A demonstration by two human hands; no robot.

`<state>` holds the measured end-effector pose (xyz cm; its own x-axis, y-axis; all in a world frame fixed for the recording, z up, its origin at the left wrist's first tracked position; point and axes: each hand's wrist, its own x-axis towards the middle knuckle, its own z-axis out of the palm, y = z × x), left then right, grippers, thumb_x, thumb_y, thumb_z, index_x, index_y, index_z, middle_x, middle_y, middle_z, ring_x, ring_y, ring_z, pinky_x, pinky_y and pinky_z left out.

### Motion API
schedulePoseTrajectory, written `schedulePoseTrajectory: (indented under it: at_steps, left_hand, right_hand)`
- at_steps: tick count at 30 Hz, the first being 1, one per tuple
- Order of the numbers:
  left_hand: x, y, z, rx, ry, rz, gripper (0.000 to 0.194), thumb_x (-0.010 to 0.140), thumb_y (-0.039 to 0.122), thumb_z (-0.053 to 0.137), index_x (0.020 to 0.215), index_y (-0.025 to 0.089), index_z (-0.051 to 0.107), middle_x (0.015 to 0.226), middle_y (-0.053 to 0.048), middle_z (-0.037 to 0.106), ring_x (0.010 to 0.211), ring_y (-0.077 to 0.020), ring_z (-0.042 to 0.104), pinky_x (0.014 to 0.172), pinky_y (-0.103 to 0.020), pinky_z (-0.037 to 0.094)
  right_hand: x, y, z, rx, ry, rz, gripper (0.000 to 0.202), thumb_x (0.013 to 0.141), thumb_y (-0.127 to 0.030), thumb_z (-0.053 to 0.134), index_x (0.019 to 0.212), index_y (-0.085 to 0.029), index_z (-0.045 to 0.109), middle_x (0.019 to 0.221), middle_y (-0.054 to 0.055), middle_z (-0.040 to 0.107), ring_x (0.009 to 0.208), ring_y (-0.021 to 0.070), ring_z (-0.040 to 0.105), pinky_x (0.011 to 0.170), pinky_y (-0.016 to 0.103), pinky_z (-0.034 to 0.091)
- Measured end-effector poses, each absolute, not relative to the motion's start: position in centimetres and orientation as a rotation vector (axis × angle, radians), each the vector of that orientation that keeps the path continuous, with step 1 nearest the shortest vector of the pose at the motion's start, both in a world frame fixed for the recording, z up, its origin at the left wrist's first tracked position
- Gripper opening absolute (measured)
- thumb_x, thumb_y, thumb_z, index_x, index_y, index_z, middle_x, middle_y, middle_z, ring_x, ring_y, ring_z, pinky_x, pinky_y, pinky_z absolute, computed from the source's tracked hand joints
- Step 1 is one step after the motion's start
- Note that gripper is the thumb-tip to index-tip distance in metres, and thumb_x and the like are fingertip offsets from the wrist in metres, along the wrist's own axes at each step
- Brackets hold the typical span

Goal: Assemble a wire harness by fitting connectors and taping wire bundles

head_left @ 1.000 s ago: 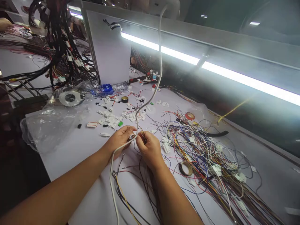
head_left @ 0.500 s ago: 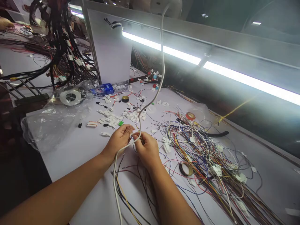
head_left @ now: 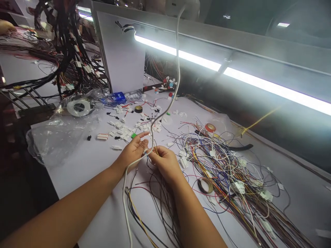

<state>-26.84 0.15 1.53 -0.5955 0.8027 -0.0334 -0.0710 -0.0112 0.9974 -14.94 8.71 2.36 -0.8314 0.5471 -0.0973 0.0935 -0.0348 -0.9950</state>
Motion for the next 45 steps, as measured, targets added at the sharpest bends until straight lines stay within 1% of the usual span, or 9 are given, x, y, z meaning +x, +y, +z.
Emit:
schedulePoseTrajectory:
  at_steps: [8,13,18,23,28,31,36,40,45]
  left_hand:
    - [-27.4,-0.2,2.2,0.857,1.672,1.668,0.029,0.084,0.049,0.057,0.089,0.020,0.058,0.067,0.005,0.050,0.061,-0.0111,0.044,0.059,-0.022,0.038]
    - [-27.1,-0.2,2.6,0.873,1.661,1.593,0.031,0.083,0.051,0.059,0.085,0.019,0.058,0.065,0.005,0.048,0.057,-0.0100,0.042,0.053,-0.020,0.036]
    - [-26.5,0.0,2.3,0.538,1.420,1.740,0.033,0.082,0.051,0.063,0.096,0.022,0.056,0.057,0.008,0.044,0.041,-0.0053,0.032,0.038,-0.016,0.025]
    - [-26.6,0.2,2.4,0.325,1.131,1.676,0.019,0.081,0.026,0.071,0.091,0.013,0.063,0.068,0.000,0.057,0.053,-0.0060,0.052,0.048,-0.015,0.044]
    - [-26.9,0.1,2.8,0.168,0.952,1.702,0.010,0.082,0.009,0.065,0.092,0.008,0.067,0.074,-0.002,0.058,0.064,-0.0068,0.056,0.062,-0.016,0.053]
    - [-26.8,0.0,2.9,0.257,0.974,1.741,0.009,0.082,0.011,0.067,0.091,0.010,0.066,0.084,-0.004,0.061,0.068,-0.0083,0.057,0.058,-0.016,0.052]
    - [-26.2,-0.2,3.0,0.397,0.958,1.662,0.018,0.085,0.032,0.065,0.096,0.021,0.056,0.089,-0.005,0.067,0.049,-0.0061,0.051,0.037,-0.014,0.035]
    - [-26.0,-0.1,2.8,0.337,1.008,1.633,0.022,0.085,0.039,0.064,0.096,0.025,0.050,0.087,-0.005,0.068,0.064,-0.0136,0.064,0.047,-0.018,0.044]
    - [-26.2,0.2,2.6,0.280,0.965,1.746,0.013,0.084,0.027,0.068,0.087,0.018,0.058,0.090,-0.004,0.065,0.083,-0.0133,0.063,0.066,-0.021,0.052]
  right_hand:
    - [-15.0,9.2,1.9,-0.659,-1.827,1.925,0.030,0.074,-0.045,0.068,0.087,-0.018,0.064,0.063,-0.005,0.051,0.051,0.0079,0.040,0.047,0.020,0.032]
    - [-15.0,9.3,1.9,-0.768,-1.840,1.776,0.028,0.081,-0.047,0.060,0.082,-0.019,0.061,0.059,-0.005,0.052,0.043,0.0076,0.040,0.042,0.020,0.032]
    - [-15.1,9.6,2.1,-0.792,-1.714,1.666,0.025,0.086,-0.044,0.055,0.079,-0.020,0.055,0.060,-0.005,0.056,0.048,0.0089,0.051,0.047,0.020,0.041]
    - [-15.2,10.3,1.8,-0.785,-1.400,1.854,0.023,0.082,-0.041,0.062,0.086,-0.020,0.055,0.064,-0.005,0.060,0.055,0.0094,0.059,0.054,0.020,0.047]
    - [-15.2,10.0,1.7,-0.749,-1.456,1.838,0.020,0.078,-0.036,0.067,0.086,-0.019,0.059,0.070,-0.002,0.064,0.061,0.0109,0.062,0.062,0.024,0.050]
    - [-15.1,10.1,1.7,-0.772,-1.519,1.679,0.019,0.079,-0.037,0.064,0.082,-0.019,0.061,0.071,-0.003,0.060,0.062,0.0105,0.058,0.061,0.023,0.049]
    - [-14.9,10.3,2.1,-0.838,-1.611,1.531,0.019,0.080,-0.037,0.063,0.083,-0.018,0.065,0.071,-0.002,0.061,0.061,0.0109,0.054,0.059,0.023,0.045]
    - [-14.7,9.9,2.5,-0.793,-1.730,1.418,0.018,0.081,-0.035,0.061,0.083,-0.019,0.068,0.078,0.001,0.068,0.069,0.0141,0.060,0.067,0.026,0.047]
    - [-14.7,9.7,2.3,-0.729,-2.040,1.214,0.011,0.081,-0.026,0.059,0.075,-0.022,0.067,0.070,-0.001,0.066,0.064,0.0139,0.056,0.060,0.025,0.042]
